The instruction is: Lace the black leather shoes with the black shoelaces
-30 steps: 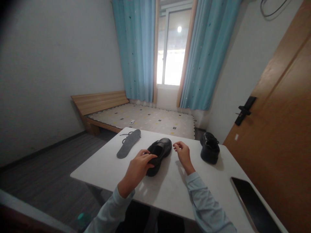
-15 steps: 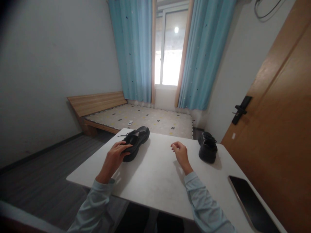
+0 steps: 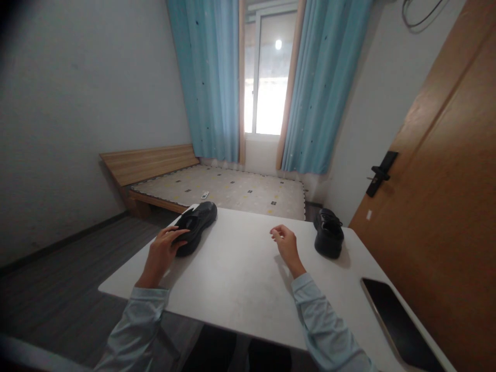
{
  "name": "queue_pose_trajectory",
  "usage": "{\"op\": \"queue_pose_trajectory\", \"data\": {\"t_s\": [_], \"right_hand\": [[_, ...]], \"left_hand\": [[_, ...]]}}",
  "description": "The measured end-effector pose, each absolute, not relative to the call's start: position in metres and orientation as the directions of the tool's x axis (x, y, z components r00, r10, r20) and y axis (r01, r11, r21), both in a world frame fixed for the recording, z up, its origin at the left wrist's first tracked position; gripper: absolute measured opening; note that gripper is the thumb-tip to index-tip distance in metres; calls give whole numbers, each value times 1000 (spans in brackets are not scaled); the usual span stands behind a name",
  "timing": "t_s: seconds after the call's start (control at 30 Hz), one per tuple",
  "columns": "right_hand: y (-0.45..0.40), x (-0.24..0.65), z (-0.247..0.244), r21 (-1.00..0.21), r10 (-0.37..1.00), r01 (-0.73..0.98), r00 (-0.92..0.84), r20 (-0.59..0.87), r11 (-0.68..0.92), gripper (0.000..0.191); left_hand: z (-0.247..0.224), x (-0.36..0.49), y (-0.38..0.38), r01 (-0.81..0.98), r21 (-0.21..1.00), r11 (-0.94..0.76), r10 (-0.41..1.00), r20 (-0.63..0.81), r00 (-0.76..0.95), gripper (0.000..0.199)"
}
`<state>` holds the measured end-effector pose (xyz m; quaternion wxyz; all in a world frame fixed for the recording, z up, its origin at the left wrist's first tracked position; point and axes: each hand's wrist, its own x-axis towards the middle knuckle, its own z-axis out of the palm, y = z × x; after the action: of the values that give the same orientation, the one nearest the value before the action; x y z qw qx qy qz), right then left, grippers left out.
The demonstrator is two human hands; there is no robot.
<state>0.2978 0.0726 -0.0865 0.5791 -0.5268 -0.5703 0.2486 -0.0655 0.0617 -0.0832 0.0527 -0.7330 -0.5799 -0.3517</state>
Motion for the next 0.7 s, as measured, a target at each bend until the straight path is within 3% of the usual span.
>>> {"op": "queue_pose_trajectory", "data": {"t_s": [0.5,0.7], "right_hand": [[76,300,-88,-895,888,310,230,399,322,20],[75,303,-84,-880,882,353,231,410,317,19]], "left_hand": [[-81,-93,84,938,231,-257,834,544,95,32],[-69,-90,83,967,177,-182,888,452,85,35]]}}
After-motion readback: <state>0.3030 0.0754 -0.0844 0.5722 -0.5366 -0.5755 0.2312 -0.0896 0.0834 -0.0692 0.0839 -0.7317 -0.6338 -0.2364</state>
